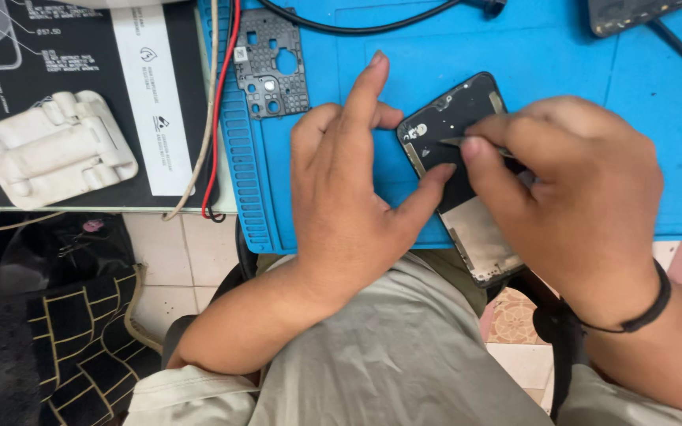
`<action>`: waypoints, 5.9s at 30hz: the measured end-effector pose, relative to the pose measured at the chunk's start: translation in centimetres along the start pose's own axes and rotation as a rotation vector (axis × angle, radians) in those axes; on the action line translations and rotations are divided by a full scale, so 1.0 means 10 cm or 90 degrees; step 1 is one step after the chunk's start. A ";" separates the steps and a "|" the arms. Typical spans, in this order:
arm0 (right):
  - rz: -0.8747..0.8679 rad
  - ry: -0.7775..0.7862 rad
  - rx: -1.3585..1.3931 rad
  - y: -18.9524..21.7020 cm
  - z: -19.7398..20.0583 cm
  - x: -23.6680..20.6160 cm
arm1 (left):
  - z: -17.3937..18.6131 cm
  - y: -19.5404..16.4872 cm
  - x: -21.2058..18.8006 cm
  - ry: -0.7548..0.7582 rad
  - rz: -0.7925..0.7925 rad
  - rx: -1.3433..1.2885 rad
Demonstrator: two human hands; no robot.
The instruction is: The person works on a disassembled smartphone back cover at a repair bench. They pry and scrape old adhesive from the cover's edges with a small tool, then brush dust and debris off the cover's inner surface, turning it over to clean different areas.
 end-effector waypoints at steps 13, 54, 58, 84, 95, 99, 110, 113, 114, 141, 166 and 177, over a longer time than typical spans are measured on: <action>0.067 -0.048 -0.021 0.13 -0.23 0.22 | 0.03 0.02 0.04 0.016 -0.005 -0.010; 0.219 0.015 -0.066 -0.06 -0.04 -0.26 | -0.04 0.08 -0.20 0.110 -0.201 0.207; 0.208 -0.010 -0.027 -0.07 -0.04 -0.32 | -0.06 0.10 -0.21 0.101 -0.201 0.200; 0.264 -0.014 -0.040 -0.15 0.07 -0.80 | -0.09 -0.03 -0.26 0.147 -0.201 0.270; 0.058 0.078 -0.040 -0.30 0.23 -0.92 | 0.02 -0.09 -0.25 0.172 -0.204 0.230; 0.057 0.023 -0.145 -0.10 0.10 -0.81 | 0.41 -0.11 -0.46 0.203 -0.226 0.080; 0.089 0.076 -0.113 -0.19 0.02 -0.86 | -0.05 1.33 -1.55 0.507 0.323 -0.068; 0.099 0.088 -0.076 -0.19 -0.01 -0.85 | -0.26 1.65 -1.59 0.356 0.274 -0.165; 0.095 0.094 -0.065 -0.18 -0.03 -0.84 | -0.32 1.72 -1.55 0.265 0.257 -0.122; 0.518 -0.144 -0.131 -0.04 0.30 -0.38 | 0.67 0.16 -0.12 0.353 -0.219 -0.318; 0.395 -0.056 -0.164 0.05 -0.06 -0.11 | 0.26 0.23 0.02 0.187 -0.223 -0.054; 0.218 0.015 0.076 -0.27 0.07 0.40 | 0.27 0.22 0.11 0.179 -0.223 -0.048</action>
Point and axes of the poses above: each hand's wrist, its own x-axis towards the middle knuckle, its own z-axis out of the back of the hand, y = z × x, the point moved 2 cm from there along x, towards the middle knuckle, and after that the axes turned 3 degrees about x, right-handed, at the moved point
